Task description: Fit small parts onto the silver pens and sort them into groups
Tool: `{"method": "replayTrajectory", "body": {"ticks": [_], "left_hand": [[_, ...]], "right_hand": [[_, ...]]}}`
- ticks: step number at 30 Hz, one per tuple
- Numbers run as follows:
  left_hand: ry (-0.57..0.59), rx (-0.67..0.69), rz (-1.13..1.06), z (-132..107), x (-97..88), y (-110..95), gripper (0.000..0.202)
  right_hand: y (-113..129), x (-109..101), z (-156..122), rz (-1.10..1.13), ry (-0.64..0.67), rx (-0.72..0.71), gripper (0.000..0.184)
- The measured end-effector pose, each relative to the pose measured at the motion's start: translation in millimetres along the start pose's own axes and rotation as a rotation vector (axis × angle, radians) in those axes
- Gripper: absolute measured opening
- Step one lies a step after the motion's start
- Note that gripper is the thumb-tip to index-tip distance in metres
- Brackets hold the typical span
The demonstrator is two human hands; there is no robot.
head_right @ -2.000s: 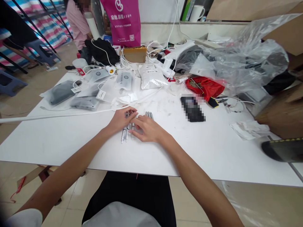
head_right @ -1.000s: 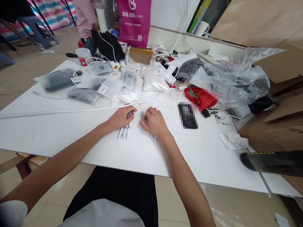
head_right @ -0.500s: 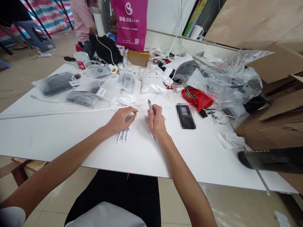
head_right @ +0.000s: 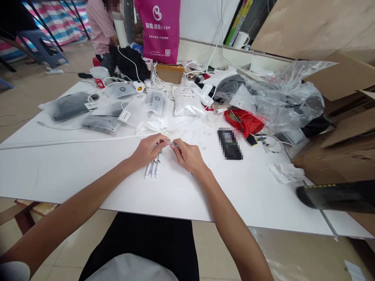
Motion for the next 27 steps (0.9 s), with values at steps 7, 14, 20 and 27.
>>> {"method": "replayTrajectory", "body": {"ticks": [7, 14, 20, 27], "left_hand": [[0.003, 0.001, 0.126, -1.5, 1.1, 2.7, 0.045], [0.052, -0.04, 0.116, 1.7, -1.1, 4.2, 0.034], [0.056, 0.045, 0.169, 0.2, 1.4, 2.9, 0.035], [0.053, -0.033, 0.233, 2.1, -3.3, 4.9, 0.037]], "right_hand": [[4.5, 1.5, 0.5, -0.036, -0.009, 0.002, 0.035], [-1.3, -1.1, 1.5, -0.094, -0.005, -0.006, 0.038], [-1.8, -2.1, 2.2, -0.076, -0.003, 0.04, 0.033], [2.3, -0.3, 1.9, -0.082, 0.028, -0.028, 0.025]]}}
Point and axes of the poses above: each hand's wrist, its own z-axis towards the middle knuckle, its own x-axis out of the palm, y = z × x, the point moved 3 cm from there along z, towards the middle knuckle, and after that the axes turned 4 degrees about -y, right-handed, at the moved point
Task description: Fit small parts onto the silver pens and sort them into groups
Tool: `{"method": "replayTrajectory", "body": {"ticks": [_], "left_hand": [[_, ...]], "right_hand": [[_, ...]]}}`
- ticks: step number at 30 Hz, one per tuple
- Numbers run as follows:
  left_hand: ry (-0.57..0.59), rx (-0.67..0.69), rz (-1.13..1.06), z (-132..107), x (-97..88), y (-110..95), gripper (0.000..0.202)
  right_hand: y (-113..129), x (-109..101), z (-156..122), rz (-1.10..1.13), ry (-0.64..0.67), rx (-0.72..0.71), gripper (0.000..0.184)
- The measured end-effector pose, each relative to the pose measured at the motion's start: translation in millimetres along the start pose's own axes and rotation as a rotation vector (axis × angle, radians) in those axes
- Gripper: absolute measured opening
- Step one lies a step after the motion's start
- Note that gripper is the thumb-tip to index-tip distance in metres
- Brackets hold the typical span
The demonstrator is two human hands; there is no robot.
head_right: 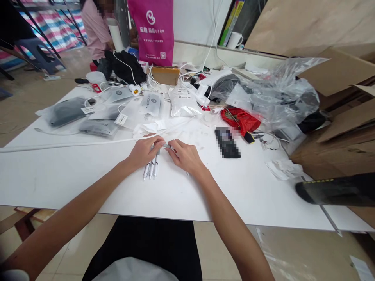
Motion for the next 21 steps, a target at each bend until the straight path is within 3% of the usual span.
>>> {"method": "replayTrajectory", "body": {"ticks": [6, 11, 21], "left_hand": [[0.016, 0.204, 0.008, 1, 3.8, -2, 0.022], [-0.014, 0.155, 0.079, 2, 3.4, 5, 0.028], [0.048, 0.084, 0.162, 0, 4.7, 9, 0.045]], "right_hand": [[-5, -2, 1, 0.0, -0.001, 0.043, 0.033], [-4, -3, 0, 0.029, -0.012, 0.07, 0.028], [-3, -7, 4, -0.138, -0.012, -0.049, 0.031]]}}
Point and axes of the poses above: each hand's wrist, its own z-axis towards the middle knuckle, its own x-axis out of the palm, y = z × x, the point moved 3 cm from there along z, towards the middle knuckle, and after that the axes turned 4 degrees about -y, right-handed, at the moved point
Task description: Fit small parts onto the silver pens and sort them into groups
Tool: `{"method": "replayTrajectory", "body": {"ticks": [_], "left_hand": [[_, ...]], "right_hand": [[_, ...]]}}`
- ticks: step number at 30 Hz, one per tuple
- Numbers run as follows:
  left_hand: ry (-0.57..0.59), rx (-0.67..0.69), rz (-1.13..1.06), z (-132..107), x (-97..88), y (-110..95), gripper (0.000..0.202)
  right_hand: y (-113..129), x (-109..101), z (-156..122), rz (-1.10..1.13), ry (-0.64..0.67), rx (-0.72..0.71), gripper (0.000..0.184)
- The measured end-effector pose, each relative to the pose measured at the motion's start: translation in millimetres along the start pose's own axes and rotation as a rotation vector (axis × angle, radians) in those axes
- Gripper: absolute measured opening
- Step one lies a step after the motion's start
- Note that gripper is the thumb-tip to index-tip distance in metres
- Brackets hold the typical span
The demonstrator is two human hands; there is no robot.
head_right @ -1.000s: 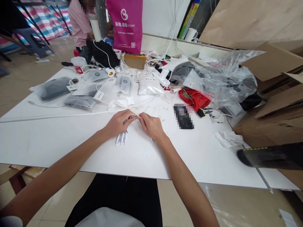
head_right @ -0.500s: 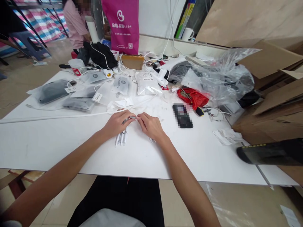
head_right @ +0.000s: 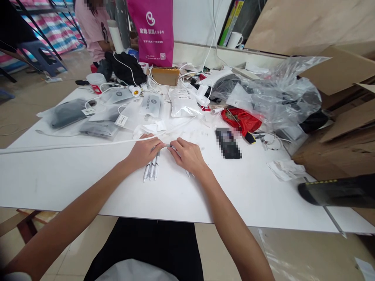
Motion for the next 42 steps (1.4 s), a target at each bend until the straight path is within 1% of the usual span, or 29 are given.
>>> {"method": "replayTrajectory", "body": {"ticks": [3, 4, 7, 9, 13, 17, 22, 27, 30, 34, 42], "left_hand": [[-0.01, 0.035, -0.024, 1, -2.0, -2, 0.036], [-0.011, 0.07, -0.039, 1, -2.6, -3, 0.033], [0.017, 0.184, -0.057, 0, -2.5, -6, 0.038], [0.034, 0.216, -0.03, 0, -1.4, -4, 0.029], [-0.003, 0.198, 0.021, -1, -0.3, 1, 0.027], [-0.061, 0.136, 0.017, 0, -1.8, 1, 0.03], [-0.009, 0.101, 0.021, 1, -3.3, -2, 0.031], [0.037, 0.07, 0.044, 2, -4.8, -1, 0.029], [0.052, 0.078, 0.009, 2, -5.0, -3, 0.03], [0.039, 0.077, -0.023, 3, -4.2, -4, 0.024], [-0.03, 0.05, 0.02, 3, -3.2, 2, 0.024]], "right_hand": [[0, 1, 0, -0.003, 0.009, -0.003, 0.033], [0, 1, -1, 0.004, 0.012, 0.003, 0.034], [1, 3, -2, 0.04, 0.012, 0.034, 0.037], [1, 4, -2, 0.06, 0.014, 0.043, 0.039], [0, 1, 0, 0.06, 0.007, 0.024, 0.037], [-3, -4, 1, -0.015, 0.002, -0.016, 0.033], [-7, -6, 3, -0.067, 0.008, -0.052, 0.031], [-10, -7, 4, -0.082, -0.017, -0.037, 0.03], [-11, -6, 4, -0.066, -0.022, -0.035, 0.028], [-10, -4, 3, -0.04, -0.014, -0.027, 0.026], [-8, -4, 4, -0.016, -0.032, -0.02, 0.024]]}}
Point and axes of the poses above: each hand's wrist, its own z-axis towards the middle knuckle, its own x-axis out of the palm, y = z × x, the point moved 3 cm from there along z, towards the middle knuckle, and after that the axes turned 4 degrees about -y, right-handed, at the moved point
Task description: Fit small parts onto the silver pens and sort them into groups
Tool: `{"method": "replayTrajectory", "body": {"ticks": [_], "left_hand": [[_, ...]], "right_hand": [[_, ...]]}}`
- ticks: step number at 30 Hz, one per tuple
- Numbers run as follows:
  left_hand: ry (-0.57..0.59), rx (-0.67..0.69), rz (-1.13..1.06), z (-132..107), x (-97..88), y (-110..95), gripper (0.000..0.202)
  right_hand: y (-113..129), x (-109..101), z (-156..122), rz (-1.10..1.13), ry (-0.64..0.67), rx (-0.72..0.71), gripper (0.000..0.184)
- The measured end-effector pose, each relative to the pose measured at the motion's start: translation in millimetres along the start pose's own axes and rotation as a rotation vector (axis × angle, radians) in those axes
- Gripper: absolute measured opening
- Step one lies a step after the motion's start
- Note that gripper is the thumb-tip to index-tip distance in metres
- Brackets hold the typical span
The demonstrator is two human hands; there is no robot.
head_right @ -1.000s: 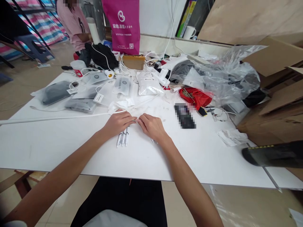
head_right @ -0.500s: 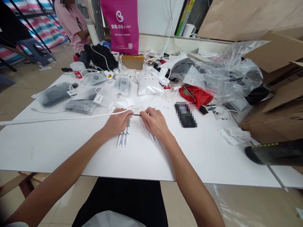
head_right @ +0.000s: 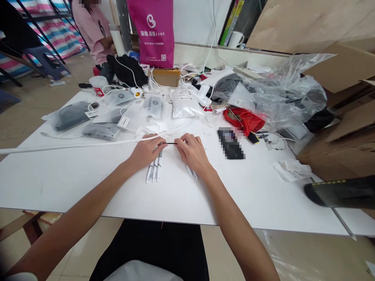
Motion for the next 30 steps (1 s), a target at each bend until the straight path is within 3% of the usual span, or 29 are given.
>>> {"method": "replayTrajectory", "body": {"ticks": [23, 30], "left_hand": [[-0.047, -0.032, -0.004, 0.6, -3.0, 5.5, 0.025], [-0.028, 0.027, -0.029, -0.4, 1.0, 2.9, 0.021]], "right_hand": [[-7.7, -3.5, -0.9, 0.03, -0.047, 0.013, 0.021], [-0.4, 0.6, -1.0, 0.057, -0.021, 0.001, 0.024]]}}
Point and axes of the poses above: each hand's wrist, its own z-axis towards the middle knuckle, its own x-axis out of the palm, y = z × x, the point moved 3 cm from there along z, towards the middle knuckle, and after that the axes turned 4 degrees about -y, right-handed, at the moved point
